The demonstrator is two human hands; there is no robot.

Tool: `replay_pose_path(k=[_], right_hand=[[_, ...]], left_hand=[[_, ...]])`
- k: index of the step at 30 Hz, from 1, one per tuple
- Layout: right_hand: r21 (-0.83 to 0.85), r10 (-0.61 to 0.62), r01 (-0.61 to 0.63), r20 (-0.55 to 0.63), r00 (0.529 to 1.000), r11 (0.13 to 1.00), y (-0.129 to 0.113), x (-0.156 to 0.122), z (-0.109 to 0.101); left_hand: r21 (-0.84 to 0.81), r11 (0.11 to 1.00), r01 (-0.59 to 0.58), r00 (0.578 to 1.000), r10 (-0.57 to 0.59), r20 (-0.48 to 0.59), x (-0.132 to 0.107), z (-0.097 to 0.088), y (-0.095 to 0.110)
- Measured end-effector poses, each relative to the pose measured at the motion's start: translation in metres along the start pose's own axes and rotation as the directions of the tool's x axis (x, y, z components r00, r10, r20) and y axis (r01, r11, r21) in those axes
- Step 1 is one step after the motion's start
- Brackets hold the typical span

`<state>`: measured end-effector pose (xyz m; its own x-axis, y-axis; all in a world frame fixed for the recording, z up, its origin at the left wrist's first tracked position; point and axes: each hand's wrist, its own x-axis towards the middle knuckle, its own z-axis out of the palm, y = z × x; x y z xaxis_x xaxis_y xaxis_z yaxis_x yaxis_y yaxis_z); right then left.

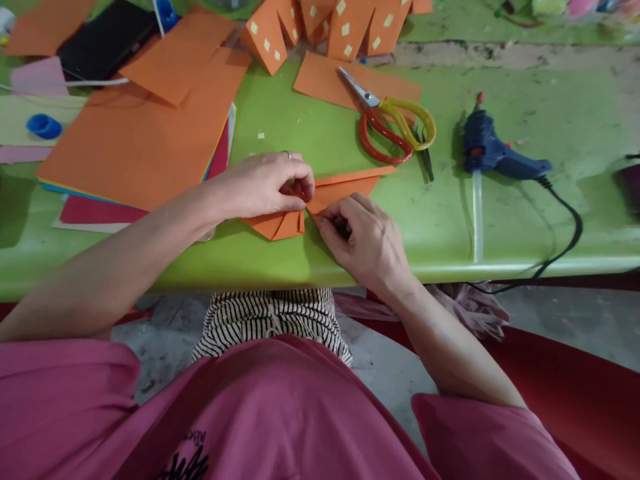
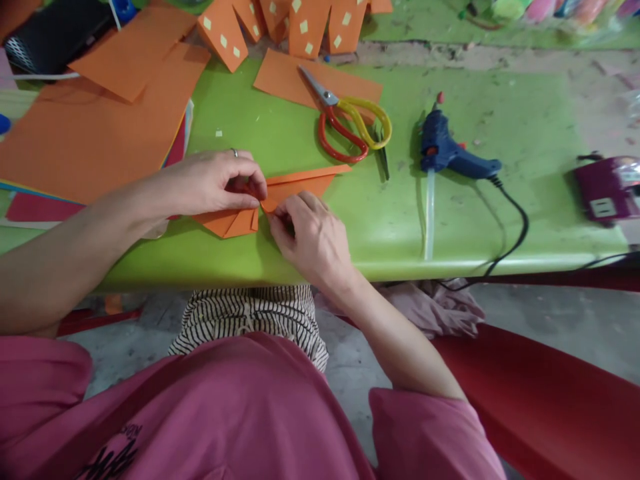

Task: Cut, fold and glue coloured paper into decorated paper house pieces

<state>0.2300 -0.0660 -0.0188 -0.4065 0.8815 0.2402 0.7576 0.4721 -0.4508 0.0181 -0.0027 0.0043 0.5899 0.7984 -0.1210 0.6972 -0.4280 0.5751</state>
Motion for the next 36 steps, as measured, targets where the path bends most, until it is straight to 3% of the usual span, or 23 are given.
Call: replay_pose_path(k=[13, 36], right_hand=[[-0.065, -0.039, 0.039, 0.001, 0.999, 0.997, 0.003, 0.002, 0.002], [-0.074, -0.015, 0.019, 0.050, 0.999, 0.997, 0.002, 0.004, 0.003]], left_hand=[[0.042, 0.999, 0.029, 0.997, -0.026, -0.067, 0.000, 0.002, 0.006], [0.058, 0.992, 0.111, 0.994, -0.111, -0.001, 0.007, 0.001, 0.013]])
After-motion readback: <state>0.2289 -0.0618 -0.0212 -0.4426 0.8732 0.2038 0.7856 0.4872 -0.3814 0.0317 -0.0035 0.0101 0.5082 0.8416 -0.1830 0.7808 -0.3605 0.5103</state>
